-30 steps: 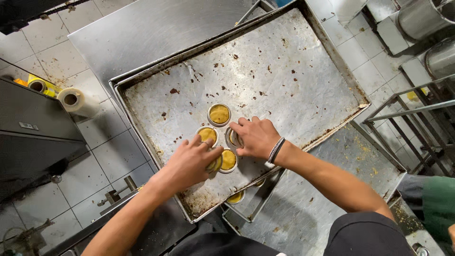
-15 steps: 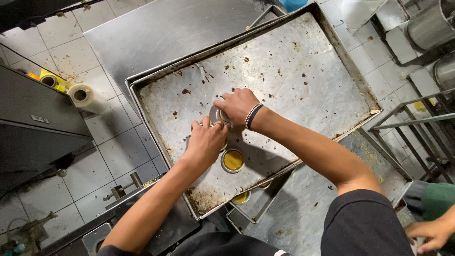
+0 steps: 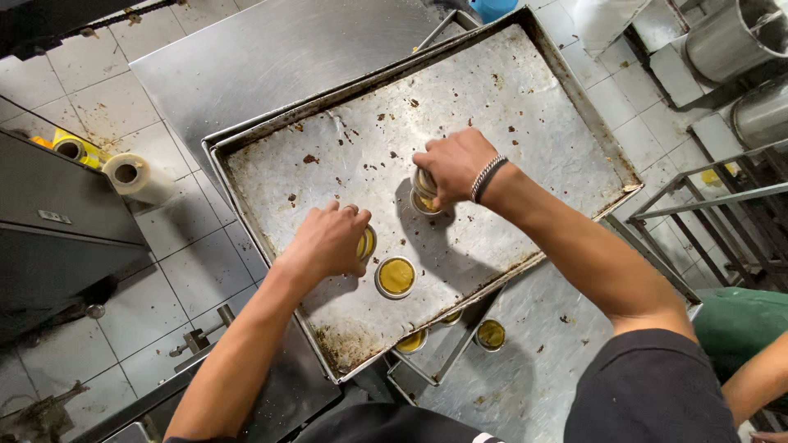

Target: The person picks up individual pastries in metal molds from a tray and places them into the moving slots of a conveyor belt, later stacking empty molds and relocating a large metal tray.

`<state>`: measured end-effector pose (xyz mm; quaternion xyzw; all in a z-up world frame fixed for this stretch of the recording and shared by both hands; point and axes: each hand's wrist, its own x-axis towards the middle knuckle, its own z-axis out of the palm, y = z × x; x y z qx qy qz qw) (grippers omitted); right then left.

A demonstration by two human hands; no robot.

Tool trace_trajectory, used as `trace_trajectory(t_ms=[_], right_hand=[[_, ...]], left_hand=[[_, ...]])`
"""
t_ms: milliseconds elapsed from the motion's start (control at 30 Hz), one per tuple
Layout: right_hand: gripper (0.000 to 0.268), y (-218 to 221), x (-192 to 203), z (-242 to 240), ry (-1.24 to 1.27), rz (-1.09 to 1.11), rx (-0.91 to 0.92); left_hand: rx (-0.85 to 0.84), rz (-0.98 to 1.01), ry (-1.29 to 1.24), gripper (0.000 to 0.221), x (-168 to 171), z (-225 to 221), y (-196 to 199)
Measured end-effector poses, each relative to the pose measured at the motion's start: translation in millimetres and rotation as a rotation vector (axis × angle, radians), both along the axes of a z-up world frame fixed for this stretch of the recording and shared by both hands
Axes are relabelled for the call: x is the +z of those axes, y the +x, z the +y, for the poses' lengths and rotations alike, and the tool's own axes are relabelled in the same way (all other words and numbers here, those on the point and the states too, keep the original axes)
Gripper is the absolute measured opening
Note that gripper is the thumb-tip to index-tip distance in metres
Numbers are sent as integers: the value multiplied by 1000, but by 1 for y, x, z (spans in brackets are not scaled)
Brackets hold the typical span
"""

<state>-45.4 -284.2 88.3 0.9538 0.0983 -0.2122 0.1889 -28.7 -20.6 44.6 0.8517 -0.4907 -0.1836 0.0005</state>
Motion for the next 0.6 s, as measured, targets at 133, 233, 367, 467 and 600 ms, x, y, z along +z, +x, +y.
trace_trajectory(t_ms=[133, 233, 367, 467, 600], right_hand=[[79, -23, -25, 1, -25, 58, 16], [83, -24, -34, 10, -101, -1, 38], [85, -22, -37, 19, -122, -5, 12], [81, -19, -41, 21, -104, -19, -31], [74, -15, -52, 28, -65, -59, -160]], left_hand=[[-65, 38, 13, 61, 31, -6, -33], [-220, -167, -47, 71, 2, -25, -67], [-229, -326, 41, 30, 9, -48, -102], [-154, -423, 138, 22, 42, -51, -116], [-181, -351, 289, 26, 51, -54, -117]])
